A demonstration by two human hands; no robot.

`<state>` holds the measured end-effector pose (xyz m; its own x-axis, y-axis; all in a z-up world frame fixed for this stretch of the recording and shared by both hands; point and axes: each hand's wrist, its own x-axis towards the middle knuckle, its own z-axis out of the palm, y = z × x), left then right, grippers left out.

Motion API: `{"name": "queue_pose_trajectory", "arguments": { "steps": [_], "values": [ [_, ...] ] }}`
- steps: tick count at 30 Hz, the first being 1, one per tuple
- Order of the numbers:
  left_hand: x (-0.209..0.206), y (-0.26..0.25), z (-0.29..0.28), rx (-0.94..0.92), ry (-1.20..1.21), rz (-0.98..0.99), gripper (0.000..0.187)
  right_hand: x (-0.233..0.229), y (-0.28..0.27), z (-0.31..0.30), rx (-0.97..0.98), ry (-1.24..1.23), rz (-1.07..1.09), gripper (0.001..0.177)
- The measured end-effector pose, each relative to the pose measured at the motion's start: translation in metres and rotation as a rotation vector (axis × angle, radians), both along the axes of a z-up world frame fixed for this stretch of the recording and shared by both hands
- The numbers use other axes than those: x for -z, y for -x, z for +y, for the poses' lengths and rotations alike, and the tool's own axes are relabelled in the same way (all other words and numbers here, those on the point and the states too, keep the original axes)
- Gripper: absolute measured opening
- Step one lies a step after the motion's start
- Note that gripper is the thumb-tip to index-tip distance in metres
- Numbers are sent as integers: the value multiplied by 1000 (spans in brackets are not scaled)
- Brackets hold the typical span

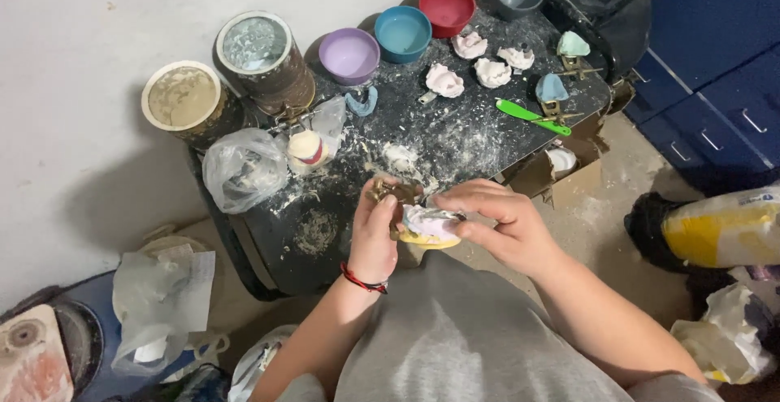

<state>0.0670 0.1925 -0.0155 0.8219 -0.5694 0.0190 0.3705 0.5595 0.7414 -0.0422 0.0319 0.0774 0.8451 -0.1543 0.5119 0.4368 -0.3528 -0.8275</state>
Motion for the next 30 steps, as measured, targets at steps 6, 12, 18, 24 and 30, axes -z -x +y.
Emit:
{"name": "queue_pose_trajectory", "arguments": {
  "steps": [6, 12, 18, 24, 30],
  "values": [
    [-33, 6, 5, 54, -196, -32, 17, -2, -2, 6, 42, 72, 0, 26],
    [7, -8, 5, 71, -538, -34, 18, 9, 0, 13, 70, 106, -8, 25],
    [17, -8, 4, 87, -637, -59, 19, 19, 5, 16, 153, 85, 25, 24],
    [-25, 6, 21, 342, -730, -166, 22, 45, 16, -44, 543, -249, 134, 26],
    [-28, -5, 28, 160, -656, -150, 27, 10, 15, -42, 450, -889, 155, 22]
  ]
}}
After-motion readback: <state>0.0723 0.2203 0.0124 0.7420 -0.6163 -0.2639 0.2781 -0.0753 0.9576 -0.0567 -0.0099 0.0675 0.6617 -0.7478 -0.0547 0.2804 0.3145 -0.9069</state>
